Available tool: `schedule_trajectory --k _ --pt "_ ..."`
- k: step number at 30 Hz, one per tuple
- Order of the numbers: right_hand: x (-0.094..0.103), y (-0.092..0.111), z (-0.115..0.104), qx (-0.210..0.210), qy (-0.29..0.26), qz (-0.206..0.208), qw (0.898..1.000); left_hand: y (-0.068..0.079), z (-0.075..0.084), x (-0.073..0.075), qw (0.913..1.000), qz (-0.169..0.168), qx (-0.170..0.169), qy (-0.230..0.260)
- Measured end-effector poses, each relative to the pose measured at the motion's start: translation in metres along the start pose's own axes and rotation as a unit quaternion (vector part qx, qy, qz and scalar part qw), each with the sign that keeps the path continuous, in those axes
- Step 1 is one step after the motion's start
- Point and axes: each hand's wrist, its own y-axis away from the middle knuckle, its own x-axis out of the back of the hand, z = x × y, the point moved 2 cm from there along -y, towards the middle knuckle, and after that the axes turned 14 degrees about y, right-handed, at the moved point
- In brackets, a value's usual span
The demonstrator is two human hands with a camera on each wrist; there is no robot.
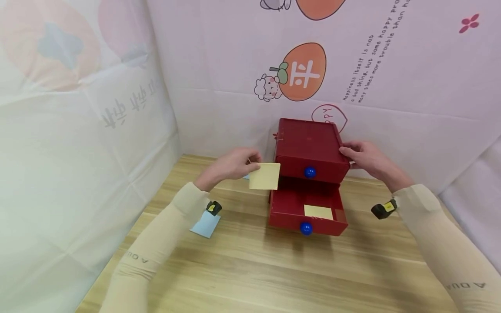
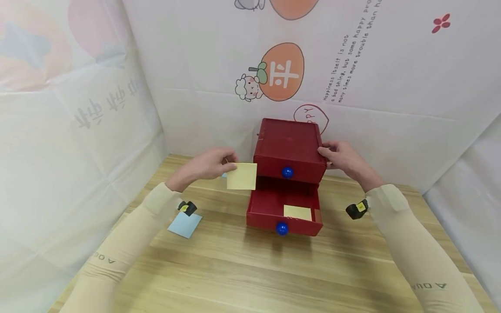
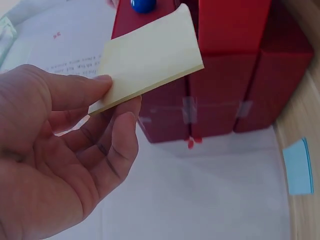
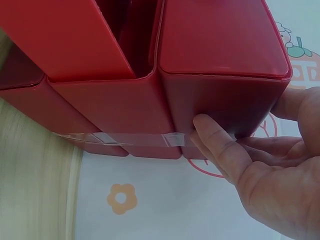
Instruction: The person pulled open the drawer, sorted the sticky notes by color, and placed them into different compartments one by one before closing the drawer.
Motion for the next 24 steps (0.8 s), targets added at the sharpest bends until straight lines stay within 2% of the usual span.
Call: schedule_trajectory --k 10,14,19,24 --pt "-0.002 -0.001 -0.007 0.007 -0.002 -0.002 1.000 -0.008 0.021 -0.020 0.9988 -0.013 -0.019 0.042" --pt "-0.002 -0.001 -0.007 0.012 -0.011 -0.008 1.000 -0.013 0.026 -0.033 0.9989 -0.015 -0.026 0.035" --pt "0.000 0.001 -0.004 0.015 -0.015 -0.007 1.000 -0.019 0.035 -0.053 0.9984 -0.033 -0.044 0.014" --pt "0.001 0.003 -0.004 0.012 -0.011 -0.002 1.000 -0.021 0.038 -0.069 0.9979 -0.048 -0.044 0.003"
